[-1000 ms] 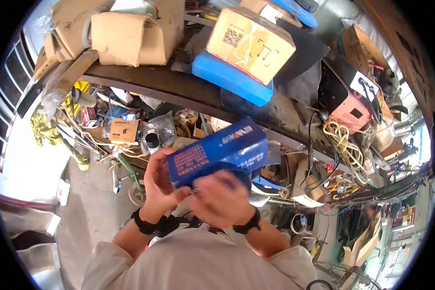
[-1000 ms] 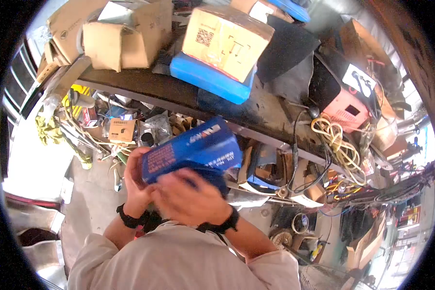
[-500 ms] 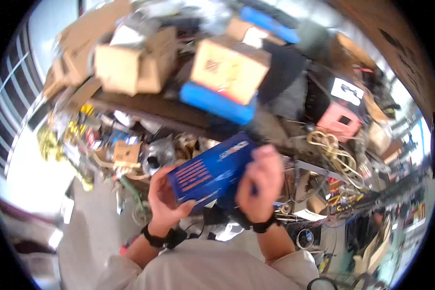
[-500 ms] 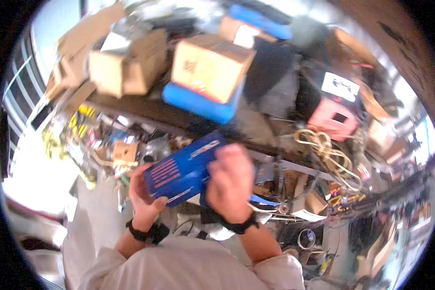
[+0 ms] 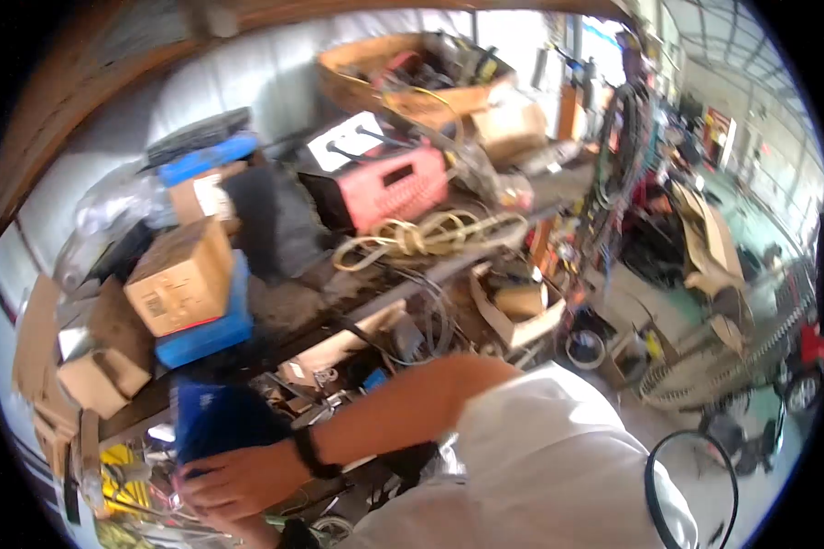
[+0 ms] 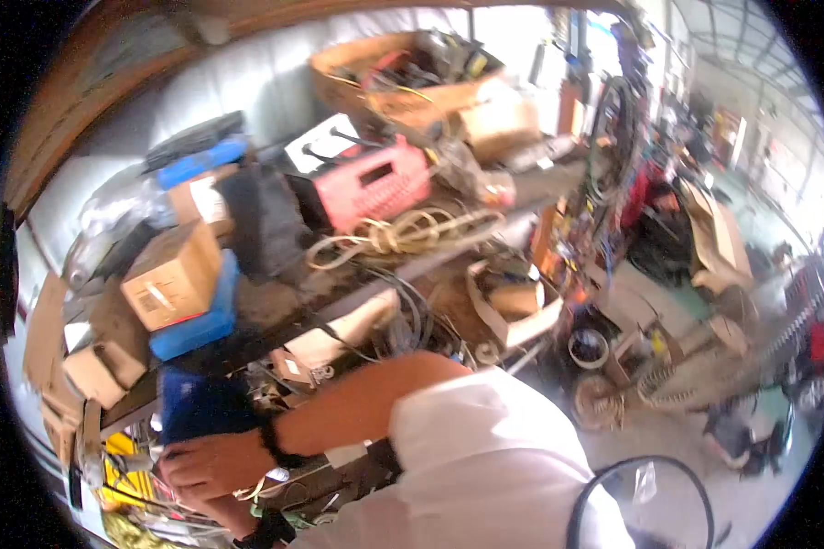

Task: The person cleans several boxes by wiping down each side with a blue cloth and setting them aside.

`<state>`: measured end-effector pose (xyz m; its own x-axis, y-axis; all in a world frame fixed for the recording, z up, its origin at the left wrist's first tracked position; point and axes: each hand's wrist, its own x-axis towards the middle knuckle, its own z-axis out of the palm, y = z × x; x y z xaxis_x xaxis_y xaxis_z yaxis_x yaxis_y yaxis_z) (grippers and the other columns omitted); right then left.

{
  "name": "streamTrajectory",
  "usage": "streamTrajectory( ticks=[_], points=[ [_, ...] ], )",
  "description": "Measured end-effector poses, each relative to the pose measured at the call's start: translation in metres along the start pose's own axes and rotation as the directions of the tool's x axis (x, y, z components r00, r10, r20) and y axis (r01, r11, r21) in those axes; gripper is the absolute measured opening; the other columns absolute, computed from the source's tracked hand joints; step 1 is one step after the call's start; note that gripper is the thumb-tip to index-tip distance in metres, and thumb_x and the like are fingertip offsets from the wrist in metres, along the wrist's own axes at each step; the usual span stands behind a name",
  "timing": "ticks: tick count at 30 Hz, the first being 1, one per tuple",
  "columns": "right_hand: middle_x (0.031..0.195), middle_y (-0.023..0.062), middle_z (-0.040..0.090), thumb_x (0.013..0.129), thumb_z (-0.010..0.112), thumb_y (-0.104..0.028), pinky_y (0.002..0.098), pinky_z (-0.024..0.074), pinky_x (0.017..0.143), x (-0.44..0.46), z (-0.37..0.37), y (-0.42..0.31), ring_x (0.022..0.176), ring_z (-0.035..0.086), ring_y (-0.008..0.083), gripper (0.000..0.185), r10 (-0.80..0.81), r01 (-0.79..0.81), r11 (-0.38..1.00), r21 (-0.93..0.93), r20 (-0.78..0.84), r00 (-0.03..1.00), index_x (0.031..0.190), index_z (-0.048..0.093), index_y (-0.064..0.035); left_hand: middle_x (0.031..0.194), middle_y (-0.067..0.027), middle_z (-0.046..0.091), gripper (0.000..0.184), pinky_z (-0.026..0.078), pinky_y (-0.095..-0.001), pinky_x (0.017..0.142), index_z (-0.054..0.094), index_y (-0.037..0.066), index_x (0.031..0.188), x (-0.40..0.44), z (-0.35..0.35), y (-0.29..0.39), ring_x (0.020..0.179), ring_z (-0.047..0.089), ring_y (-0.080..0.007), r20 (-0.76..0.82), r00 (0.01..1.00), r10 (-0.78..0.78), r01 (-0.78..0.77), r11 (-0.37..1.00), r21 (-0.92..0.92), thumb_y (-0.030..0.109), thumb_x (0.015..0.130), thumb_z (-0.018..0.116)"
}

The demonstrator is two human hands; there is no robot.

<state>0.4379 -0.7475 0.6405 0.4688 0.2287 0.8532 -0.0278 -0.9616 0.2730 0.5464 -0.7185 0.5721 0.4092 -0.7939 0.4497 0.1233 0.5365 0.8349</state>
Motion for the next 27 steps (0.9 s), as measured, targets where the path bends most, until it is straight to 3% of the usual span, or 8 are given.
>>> streamTrajectory(
  ticks=[1, 2, 4, 16, 20, 22, 24, 27],
  points=[
    [0.091, 0.0112, 0.053, 0.073, 0.057, -0.020, 0.0486, 0.0415, 0.091, 0.035, -0.040, -0.038, 0.095, 0.055, 0.0292, 0.017, -0.157, 0.155, 0.982, -0.105, -0.011, 0.988, 0.083, 0.057, -0.0066, 0.133, -0.0137, 0.051, 0.052, 0.045, -0.0382, 0.100, 0.042, 0.002, 0.140, -0.029, 0.029, 0.036, 0.117, 0.054, -0.0240, 0.012, 1.000, 0.023, -0.023, 1.000, 0.017, 0.027, 0.095, 0.051],
    [0.107, 0.0155, 0.059, 0.081, 0.053, -0.014, 0.0503, 0.0404, 0.100, 0.038, -0.035, -0.042, 0.110, 0.053, 0.0341, 0.021, -0.102, 0.067, 0.992, 0.109, 0.354, 0.930, 0.096, 0.060, -0.0002, 0.133, -0.0138, 0.051, 0.052, 0.045, -0.0384, 0.100, 0.042, 0.002, 0.140, -0.031, 0.029, 0.029, 0.117, 0.054, -0.0241, -0.007, 1.000, 0.020, -0.019, 0.999, 0.044, 0.027, 0.095, 0.051],
    [0.107, 0.0145, 0.059, 0.081, 0.053, -0.014, 0.0485, 0.0407, 0.100, 0.051, -0.039, -0.037, 0.109, 0.053, 0.0327, 0.021, -0.174, 0.109, 0.982, 0.153, 0.523, 0.834, 0.095, 0.060, -0.0009, 0.132, -0.0140, 0.051, 0.053, 0.044, -0.0387, 0.100, 0.041, 0.002, 0.139, -0.033, 0.030, 0.030, 0.117, 0.053, -0.0244, -0.059, 0.998, 0.028, -0.022, 0.994, 0.105, 0.027, 0.094, 0.052],
    [0.103, 0.0081, 0.059, 0.080, 0.057, -0.016, 0.0377, 0.0429, 0.098, 0.060, -0.103, -0.046, 0.107, 0.054, 0.0247, 0.017, -0.170, 0.255, 0.960, -0.111, 0.492, 0.854, 0.092, 0.059, -0.0047, 0.131, -0.0154, 0.051, 0.057, 0.042, -0.0406, 0.102, 0.041, 0.000, 0.137, -0.047, 0.014, 0.053, 0.118, 0.053, -0.0260, -0.218, 0.963, 0.161, -0.106, 0.964, 0.243, 0.028, 0.090, 0.056],
    [0.102, 0.0072, 0.059, 0.078, 0.058, -0.014, 0.0369, 0.0439, 0.098, 0.071, -0.134, -0.058, 0.109, 0.055, 0.0234, 0.017, -0.091, 0.092, 0.996, 0.017, 0.411, 0.907, 0.092, 0.058, -0.0044, 0.131, -0.0159, 0.051, 0.059, 0.042, -0.0412, 0.102, 0.041, -0.001, 0.136, -0.059, 0.015, 0.062, 0.118, 0.053, -0.0265, -0.243, 0.963, 0.118, -0.063, 0.972, 0.225, 0.028, 0.088, 0.057],
    [0.115, 0.0132, 0.059, 0.081, 0.055, -0.016, 0.0395, 0.0436, 0.099, 0.075, -0.152, -0.053, 0.119, 0.051, 0.0260, 0.034, -0.007, -0.004, 1.000, 0.025, 0.426, 0.905, 0.112, 0.057, -0.0009, 0.130, -0.0161, 0.051, 0.059, 0.041, -0.0415, 0.102, 0.041, -0.001, 0.136, -0.061, 0.020, 0.075, 0.118, 0.052, -0.0268, -0.210, 0.975, 0.073, -0.048, 0.991, 0.123, 0.028, 0.087, 0.058],
    [0.116, 0.0147, 0.058, 0.083, 0.055, -0.016, 0.0412, 0.0423, 0.102, 0.084, -0.180, -0.060, 0.121, 0.050, 0.0271, 0.033, 0.066, -0.062, 0.998, -0.025, 0.450, 0.891, 0.112, 0.057, -0.0004, 0.128, -0.0163, 0.051, 0.064, 0.042, -0.0411, 0.102, 0.040, -0.001, 0.136, -0.065, 0.038, 0.100, 0.118, 0.052, -0.0272, -0.080, 0.996, 0.026, -0.049, 0.954, -0.296, 0.029, 0.084, 0.065],
    [0.125, 0.0170, 0.055, 0.086, 0.054, -0.017, 0.0428, 0.0384, 0.108, 0.074, -0.204, -0.071, 0.128, 0.046, 0.0284, 0.034, 0.144, -0.105, 0.989, -0.102, 0.548, 0.824, 0.116, 0.056, -0.0012, 0.125, -0.0158, 0.053, 0.073, 0.043, -0.0390, 0.101, 0.040, 0.001, 0.135, -0.066, 0.039, 0.087, 0.116, 0.053, -0.0270, 0.028, 0.996, -0.088, 0.091, 0.882, -0.463, 0.028, 0.077, 0.074]
  ],
)
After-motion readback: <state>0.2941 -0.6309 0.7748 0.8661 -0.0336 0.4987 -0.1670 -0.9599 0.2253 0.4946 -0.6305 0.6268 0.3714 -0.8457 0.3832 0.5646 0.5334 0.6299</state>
